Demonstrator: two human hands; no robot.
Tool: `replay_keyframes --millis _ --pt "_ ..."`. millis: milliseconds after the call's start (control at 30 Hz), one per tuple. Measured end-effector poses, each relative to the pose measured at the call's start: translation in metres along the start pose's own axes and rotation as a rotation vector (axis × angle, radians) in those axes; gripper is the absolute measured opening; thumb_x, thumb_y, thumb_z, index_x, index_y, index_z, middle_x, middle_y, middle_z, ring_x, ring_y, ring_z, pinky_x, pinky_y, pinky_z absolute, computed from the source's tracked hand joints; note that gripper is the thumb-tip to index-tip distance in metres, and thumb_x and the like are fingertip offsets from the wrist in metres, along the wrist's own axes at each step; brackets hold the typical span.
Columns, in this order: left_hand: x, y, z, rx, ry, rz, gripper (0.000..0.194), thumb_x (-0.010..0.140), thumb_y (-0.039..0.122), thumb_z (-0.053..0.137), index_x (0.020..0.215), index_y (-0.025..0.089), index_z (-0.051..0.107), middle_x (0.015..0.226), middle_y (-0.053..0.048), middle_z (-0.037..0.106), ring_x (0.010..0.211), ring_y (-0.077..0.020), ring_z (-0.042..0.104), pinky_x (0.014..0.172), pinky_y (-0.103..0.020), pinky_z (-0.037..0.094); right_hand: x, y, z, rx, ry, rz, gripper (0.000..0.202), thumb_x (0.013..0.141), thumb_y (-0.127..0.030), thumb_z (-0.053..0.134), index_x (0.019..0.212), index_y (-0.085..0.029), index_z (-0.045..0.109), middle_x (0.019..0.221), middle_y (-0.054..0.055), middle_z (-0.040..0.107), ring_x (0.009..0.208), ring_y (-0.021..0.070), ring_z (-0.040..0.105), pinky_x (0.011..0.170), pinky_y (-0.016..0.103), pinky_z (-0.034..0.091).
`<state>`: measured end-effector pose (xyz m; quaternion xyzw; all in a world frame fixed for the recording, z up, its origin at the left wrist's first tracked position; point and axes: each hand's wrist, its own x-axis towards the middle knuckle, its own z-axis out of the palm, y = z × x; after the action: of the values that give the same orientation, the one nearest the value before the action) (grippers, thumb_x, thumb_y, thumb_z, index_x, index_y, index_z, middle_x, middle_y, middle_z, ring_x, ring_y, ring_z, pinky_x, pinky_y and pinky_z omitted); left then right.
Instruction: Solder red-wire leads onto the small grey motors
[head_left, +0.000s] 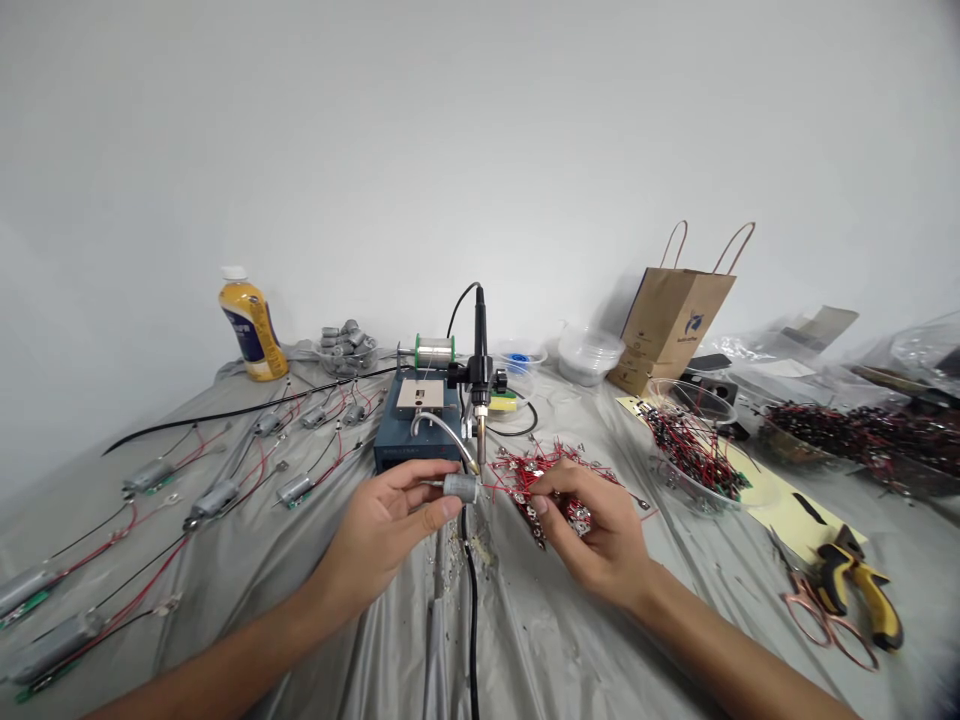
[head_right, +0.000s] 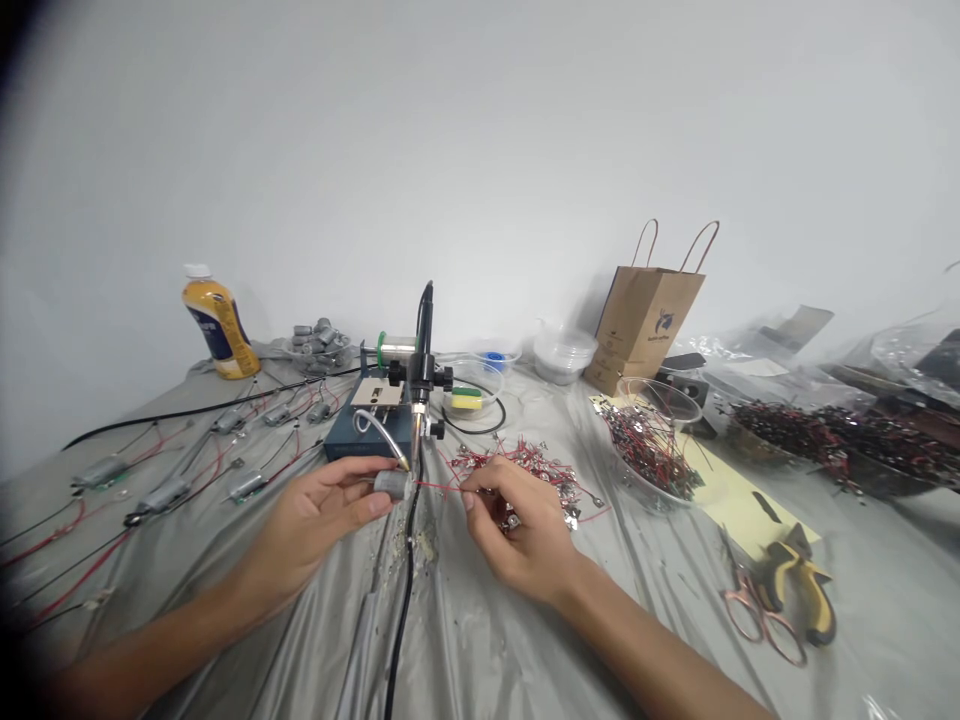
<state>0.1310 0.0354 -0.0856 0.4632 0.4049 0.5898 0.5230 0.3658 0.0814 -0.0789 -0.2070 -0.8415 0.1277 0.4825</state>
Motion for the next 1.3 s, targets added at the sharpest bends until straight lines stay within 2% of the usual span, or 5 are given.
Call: replay_keyframes --millis 267,567,933,1100,1300 --pt "-0.0013 0.0011 0.002 -0.005 0.006 -0.014 0.033 0.076 0.025 0.084 0.106 0.019 0.073 0.101 -0.005 0.078 0.093 -0.0143 0.069 0.086 -0.023 0.054 0.0021 -0.0009 -0.0009 -0.003 0.003 -0.012 0.016 0.087 -0.005 0.058 0.094 -0.019 0.059 0.076 0.001 0.06 0.065 0.0105 0.051 0.06 0.024 0.042" --pt "-0.0028 0.0016 -0.0002 0.029 0.006 -0.053 0.033 0.075 0.03 0.085 0.102 0.016 0.073 0.087 -0.004 0.075 0.081 -0.014 0.067 0.077 -0.023 0.054 0.0003 0.0029 0.0002 -0.01 0.004 -0.007 0.013 0.088 -0.006 0.057 0.091 -0.019 0.058 0.077 0.002 0.062 0.064 0.0104 0.052 0.061 0.025 0.043" --pt "-0.0036 -0.0019 -0.0034 0.034 -0.059 0.052 0.027 0.078 0.022 0.082 0.102 0.018 0.071 0.099 -0.006 0.076 0.092 -0.0166 0.069 0.081 -0.024 0.055 0.0001 0.0034 -0.0009 -0.029 -0.033 -0.028 0.013 0.087 -0.006 0.057 0.092 -0.019 0.058 0.074 0.001 0.06 0.063 0.0109 0.05 0.061 0.025 0.043" --pt "-0.0068 0.0018 -0.0034 0.064 -0.036 -0.045 0.026 0.081 0.032 0.08 0.1 0.017 0.072 0.081 -0.002 0.072 0.078 -0.0137 0.068 0.078 -0.024 0.059 -0.0001 0.0028 -0.0015 -0.021 -0.036 -0.031 0.013 0.087 -0.006 0.057 0.091 -0.019 0.057 0.075 0.002 0.06 0.064 0.0108 0.05 0.06 0.024 0.043" --pt "-0.0074 0.0022 -0.0028 0.048 -0.039 -0.074 0.025 0.081 0.033 0.08 0.1 0.018 0.072 0.08 -0.001 0.07 0.079 -0.0129 0.066 0.08 -0.024 0.059 0.001 0.0016 -0.0018 -0.021 -0.042 -0.025 0.012 0.088 -0.007 0.056 0.089 -0.019 0.056 0.072 0.001 0.059 0.062 0.0109 0.05 0.06 0.024 0.043"
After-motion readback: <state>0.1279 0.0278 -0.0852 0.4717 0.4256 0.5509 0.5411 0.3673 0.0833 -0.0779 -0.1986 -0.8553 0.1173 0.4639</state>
